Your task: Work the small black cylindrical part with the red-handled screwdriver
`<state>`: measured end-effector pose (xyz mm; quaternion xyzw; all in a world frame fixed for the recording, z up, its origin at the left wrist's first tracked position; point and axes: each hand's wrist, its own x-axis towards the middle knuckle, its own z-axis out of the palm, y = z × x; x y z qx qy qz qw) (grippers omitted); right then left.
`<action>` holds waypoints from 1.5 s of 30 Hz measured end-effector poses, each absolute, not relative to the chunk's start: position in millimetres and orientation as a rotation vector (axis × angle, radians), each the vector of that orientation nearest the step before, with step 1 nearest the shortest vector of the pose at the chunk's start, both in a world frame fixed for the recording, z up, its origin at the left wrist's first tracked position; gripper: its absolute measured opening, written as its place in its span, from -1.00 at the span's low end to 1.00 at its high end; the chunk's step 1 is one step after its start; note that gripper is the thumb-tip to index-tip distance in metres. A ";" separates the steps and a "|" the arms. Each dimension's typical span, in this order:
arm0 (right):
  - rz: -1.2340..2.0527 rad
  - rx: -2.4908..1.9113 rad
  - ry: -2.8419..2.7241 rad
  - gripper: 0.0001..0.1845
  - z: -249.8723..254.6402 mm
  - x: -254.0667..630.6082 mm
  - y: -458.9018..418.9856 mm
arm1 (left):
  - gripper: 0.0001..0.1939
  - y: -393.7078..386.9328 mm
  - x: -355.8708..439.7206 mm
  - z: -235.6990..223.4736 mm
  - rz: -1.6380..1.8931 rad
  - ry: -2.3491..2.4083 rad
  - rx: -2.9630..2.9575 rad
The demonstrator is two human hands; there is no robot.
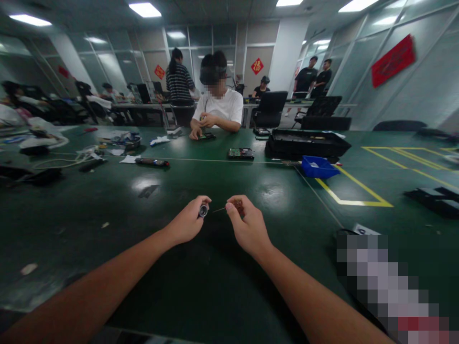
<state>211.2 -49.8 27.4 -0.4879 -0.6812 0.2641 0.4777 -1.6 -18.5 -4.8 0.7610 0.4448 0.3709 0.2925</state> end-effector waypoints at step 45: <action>0.545 -1.199 -1.841 -0.80 39.1 208.8 -55.7 | -0.64 -13.3 -9.1 9.8 0.944 1.278 2.258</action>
